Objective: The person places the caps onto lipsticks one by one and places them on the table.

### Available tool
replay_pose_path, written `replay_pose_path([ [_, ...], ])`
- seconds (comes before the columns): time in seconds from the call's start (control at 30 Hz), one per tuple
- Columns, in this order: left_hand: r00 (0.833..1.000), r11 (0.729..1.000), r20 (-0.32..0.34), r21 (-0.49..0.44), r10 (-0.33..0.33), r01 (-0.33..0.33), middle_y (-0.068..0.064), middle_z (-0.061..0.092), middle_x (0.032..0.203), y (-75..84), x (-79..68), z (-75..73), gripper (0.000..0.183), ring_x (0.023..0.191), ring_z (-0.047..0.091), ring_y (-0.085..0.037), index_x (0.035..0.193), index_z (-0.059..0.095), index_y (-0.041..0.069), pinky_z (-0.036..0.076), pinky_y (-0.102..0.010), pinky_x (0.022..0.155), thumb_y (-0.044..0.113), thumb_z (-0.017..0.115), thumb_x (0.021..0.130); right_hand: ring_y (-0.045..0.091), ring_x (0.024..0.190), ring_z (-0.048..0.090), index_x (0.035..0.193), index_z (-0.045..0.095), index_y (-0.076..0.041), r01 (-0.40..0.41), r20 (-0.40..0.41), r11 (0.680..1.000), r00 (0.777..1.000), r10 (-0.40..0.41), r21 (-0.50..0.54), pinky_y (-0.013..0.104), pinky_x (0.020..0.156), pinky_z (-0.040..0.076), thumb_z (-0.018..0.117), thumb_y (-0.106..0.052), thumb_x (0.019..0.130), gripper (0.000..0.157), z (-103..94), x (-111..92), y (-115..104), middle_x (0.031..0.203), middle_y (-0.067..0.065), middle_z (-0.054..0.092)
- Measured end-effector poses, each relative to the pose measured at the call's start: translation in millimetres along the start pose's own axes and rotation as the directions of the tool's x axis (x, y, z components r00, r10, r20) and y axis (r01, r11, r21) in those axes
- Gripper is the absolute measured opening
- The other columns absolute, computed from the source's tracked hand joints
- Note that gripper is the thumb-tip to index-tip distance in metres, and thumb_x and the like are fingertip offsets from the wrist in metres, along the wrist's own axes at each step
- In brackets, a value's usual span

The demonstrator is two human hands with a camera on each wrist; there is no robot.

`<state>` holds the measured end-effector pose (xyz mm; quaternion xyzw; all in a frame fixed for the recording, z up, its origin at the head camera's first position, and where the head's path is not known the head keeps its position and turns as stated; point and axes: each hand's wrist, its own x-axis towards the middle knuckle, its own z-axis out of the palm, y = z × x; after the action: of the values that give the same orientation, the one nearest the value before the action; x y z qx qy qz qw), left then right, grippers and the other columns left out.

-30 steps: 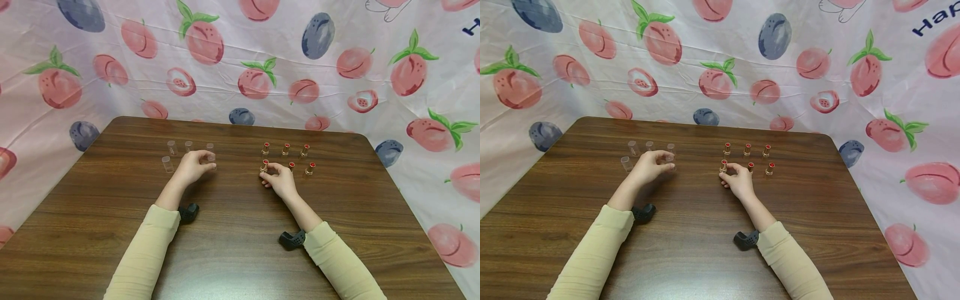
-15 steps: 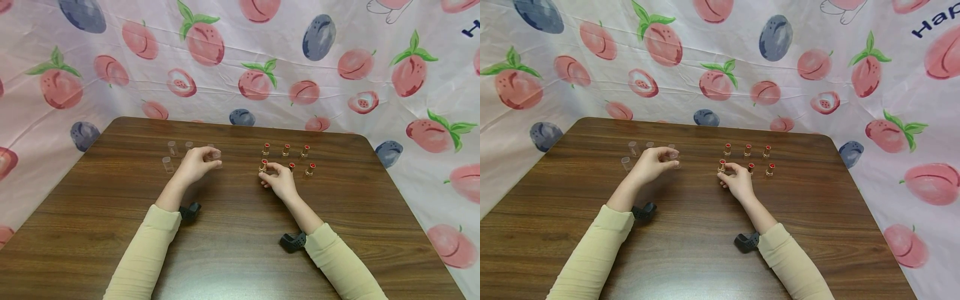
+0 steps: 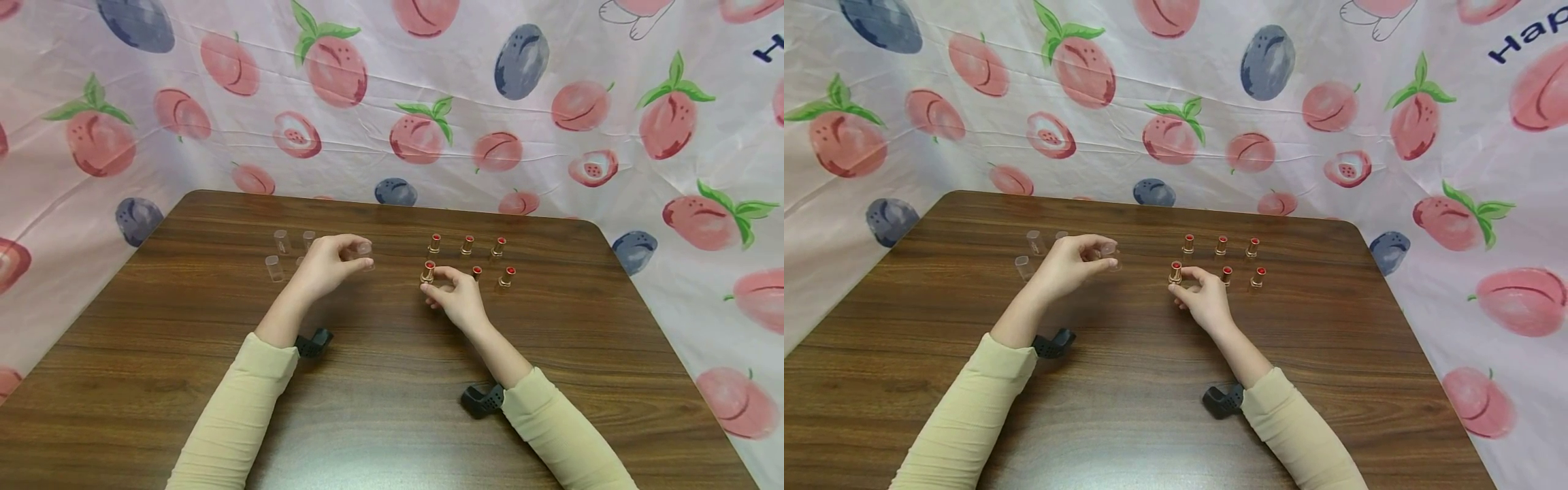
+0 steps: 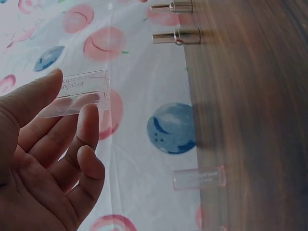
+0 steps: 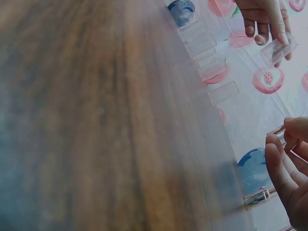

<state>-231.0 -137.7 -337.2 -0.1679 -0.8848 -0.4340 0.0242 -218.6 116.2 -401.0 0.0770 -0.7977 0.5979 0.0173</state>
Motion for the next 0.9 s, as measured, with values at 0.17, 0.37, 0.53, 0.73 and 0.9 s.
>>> replay_pose_path([
  [0.17, 1.0, 0.999, -0.003, -0.009, 0.031, -0.031, -0.004, 0.066, 0.088, 7.4, 1.3, 1.8, 0.031, 0.068, 0.052, -0.019, 0.114, 0.068, 0.008, 0.043, -0.033, 0.061, 0.02, 0.073, 0.087, 0.019, 0.056, 0.064, 0.111, 0.063, 0.008, 0.041, 0.013, 0.999, 0.999, -0.041, -0.019, 0.03, 0.055, 0.054, 0.072, -0.003, 0.084, 0.03, -3.2, -3.6, -4.7, 0.098, 0.019, 0.067],
  [0.37, 0.996, 0.996, -0.017, -0.002, 0.088, -0.088, -0.003, 0.065, 0.083, 16.1, 3.2, 3.1, 0.03, 0.067, 0.053, -0.017, 0.111, 0.069, 0.007, 0.043, -0.032, 0.06, 0.02, 0.075, 0.085, 0.027, 0.058, 0.065, 0.108, 0.064, 0.006, 0.066, 0.007, 0.997, 0.998, -0.066, -0.042, 0.032, 0.056, 0.054, 0.073, -0.003, 0.084, 0.028, -9.5, -6.1, -9.3, 0.087, 0.021, 0.068],
  [0.53, 0.994, 0.993, -0.013, -0.034, 0.111, -0.112, -0.002, 0.066, 0.083, 24.0, 2.0, 3.2, 0.029, 0.067, 0.056, -0.017, 0.109, 0.07, 0.007, 0.045, -0.032, 0.06, 0.02, 0.076, 0.084, 0.034, 0.061, 0.066, 0.109, 0.065, 0.005, 0.069, 0.018, 0.995, 0.998, -0.067, -0.073, 0.027, 0.055, 0.051, 0.074, -0.006, 0.084, 0.03, -12.9, -9.6, -13.0, 0.077, 0.018, 0.069],
  [0.73, 0.99, 0.989, -0.011, -0.048, 0.141, -0.141, 0.0, 0.065, 0.078, 32.6, 0.5, 3.4, 0.029, 0.066, 0.056, -0.016, 0.109, 0.07, 0.008, 0.045, -0.033, 0.059, 0.02, 0.077, 0.084, 0.034, 0.062, 0.065, 0.111, 0.064, 0.006, 0.063, 0.047, 0.993, 0.997, -0.059, -0.1, 0.022, 0.052, 0.046, 0.073, -0.004, 0.084, 0.03, -15.2, -13.0, -16.0, 0.07, 0.02, 0.067],
  [0.9, 0.984, 0.982, -0.014, -0.063, 0.175, -0.175, 0.001, 0.065, 0.077, 38.9, -0.5, 4.6, 0.03, 0.065, 0.056, -0.015, 0.11, 0.07, 0.008, 0.044, -0.032, 0.058, 0.021, 0.077, 0.083, 0.026, 0.059, 0.063, 0.11, 0.065, 0.006, 0.052, 0.067, 0.993, 0.997, -0.045, -0.102, 0.023, 0.051, 0.045, 0.073, -0.003, 0.084, 0.029, -14.7, -14.7, -16.3, 0.07, 0.021, 0.066],
])
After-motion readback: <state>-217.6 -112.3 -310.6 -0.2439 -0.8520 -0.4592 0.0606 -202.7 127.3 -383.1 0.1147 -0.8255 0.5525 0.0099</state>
